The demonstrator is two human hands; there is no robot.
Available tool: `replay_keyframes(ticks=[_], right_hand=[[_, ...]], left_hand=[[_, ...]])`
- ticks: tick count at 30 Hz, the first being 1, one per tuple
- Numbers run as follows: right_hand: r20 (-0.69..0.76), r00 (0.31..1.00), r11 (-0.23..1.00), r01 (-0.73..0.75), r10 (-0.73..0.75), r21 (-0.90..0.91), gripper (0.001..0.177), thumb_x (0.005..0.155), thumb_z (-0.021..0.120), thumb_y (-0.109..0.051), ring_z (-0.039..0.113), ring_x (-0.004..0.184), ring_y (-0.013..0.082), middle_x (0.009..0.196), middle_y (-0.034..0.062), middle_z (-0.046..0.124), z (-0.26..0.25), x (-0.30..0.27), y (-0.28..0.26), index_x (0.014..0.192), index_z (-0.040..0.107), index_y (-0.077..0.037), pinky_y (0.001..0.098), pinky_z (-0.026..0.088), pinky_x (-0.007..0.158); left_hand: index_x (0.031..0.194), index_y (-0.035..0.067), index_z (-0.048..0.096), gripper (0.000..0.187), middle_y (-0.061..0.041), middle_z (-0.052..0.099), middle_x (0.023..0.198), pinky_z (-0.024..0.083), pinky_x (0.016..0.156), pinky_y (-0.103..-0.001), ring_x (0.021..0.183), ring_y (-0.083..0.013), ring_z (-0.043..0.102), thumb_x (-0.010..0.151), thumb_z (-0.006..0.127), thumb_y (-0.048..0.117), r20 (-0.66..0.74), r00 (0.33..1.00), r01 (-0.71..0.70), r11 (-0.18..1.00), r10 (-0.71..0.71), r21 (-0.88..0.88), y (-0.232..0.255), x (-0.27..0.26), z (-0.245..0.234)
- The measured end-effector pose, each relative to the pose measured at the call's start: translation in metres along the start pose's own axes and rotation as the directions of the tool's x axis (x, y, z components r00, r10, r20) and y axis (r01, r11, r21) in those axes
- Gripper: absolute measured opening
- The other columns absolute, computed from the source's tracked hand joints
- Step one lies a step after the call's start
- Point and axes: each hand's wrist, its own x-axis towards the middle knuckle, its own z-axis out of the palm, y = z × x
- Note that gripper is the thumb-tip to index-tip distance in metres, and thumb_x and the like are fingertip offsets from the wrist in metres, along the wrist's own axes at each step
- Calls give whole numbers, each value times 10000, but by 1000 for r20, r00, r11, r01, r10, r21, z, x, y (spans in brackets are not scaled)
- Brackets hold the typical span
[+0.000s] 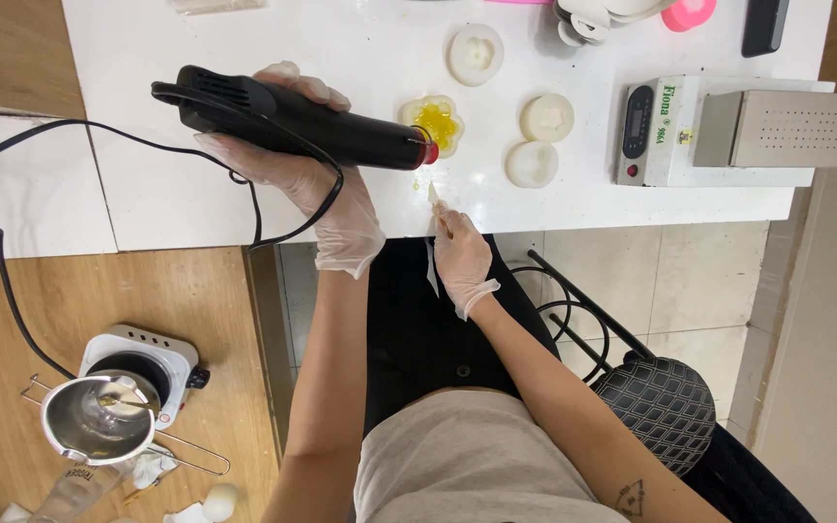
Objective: Using a heat gun to melt and shape wax within a silicone mold.
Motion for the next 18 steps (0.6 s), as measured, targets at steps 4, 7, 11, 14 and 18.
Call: replay_keyframes(ticks=[4,7,11,14,18], right_hand=[[3,1000,1000,-2,2,-13,220,1002,608,-195,725,826,310,1035,79,739,2,-1,-1,1174,707,-101,393,588,709],[-25,999,999,34,-34,5,218,992,616,-178,725,837,314,1035,78,739,4,-2,-1,1176,706,-104,392,590,708],[-13,999,999,36,-35,8,211,983,621,-160,727,829,312,1040,73,741,7,-3,-7,1171,706,-114,393,590,710],[7,1000,1000,11,-11,6,210,990,618,-163,726,822,312,1029,71,740,6,-2,-12,1175,708,-121,395,588,709],[-8,1000,999,14,-14,34,209,999,616,-176,720,822,315,1012,70,740,8,-2,-12,1177,712,-123,394,585,705]], left_hand=[[1095,80,574,730,-63,594,895,552,781,-354,808,-185,634,947,481,790,7,1000,-10,999,10,45,2,-1,3],[1131,97,582,732,-61,605,931,552,763,-354,847,-196,641,928,468,791,25,999,-20,999,20,29,3,-1,3],[1134,89,572,719,-56,595,928,548,788,-342,823,-180,639,943,484,777,1,1000,21,1000,-21,13,5,-3,4],[1159,96,572,725,-53,598,951,552,777,-344,820,-179,641,928,496,779,-2,1000,21,1000,-21,3,5,-1,1],[1160,106,573,733,-52,601,946,558,764,-350,815,-179,646,913,504,792,33,999,-15,1000,14,25,4,0,-2]])
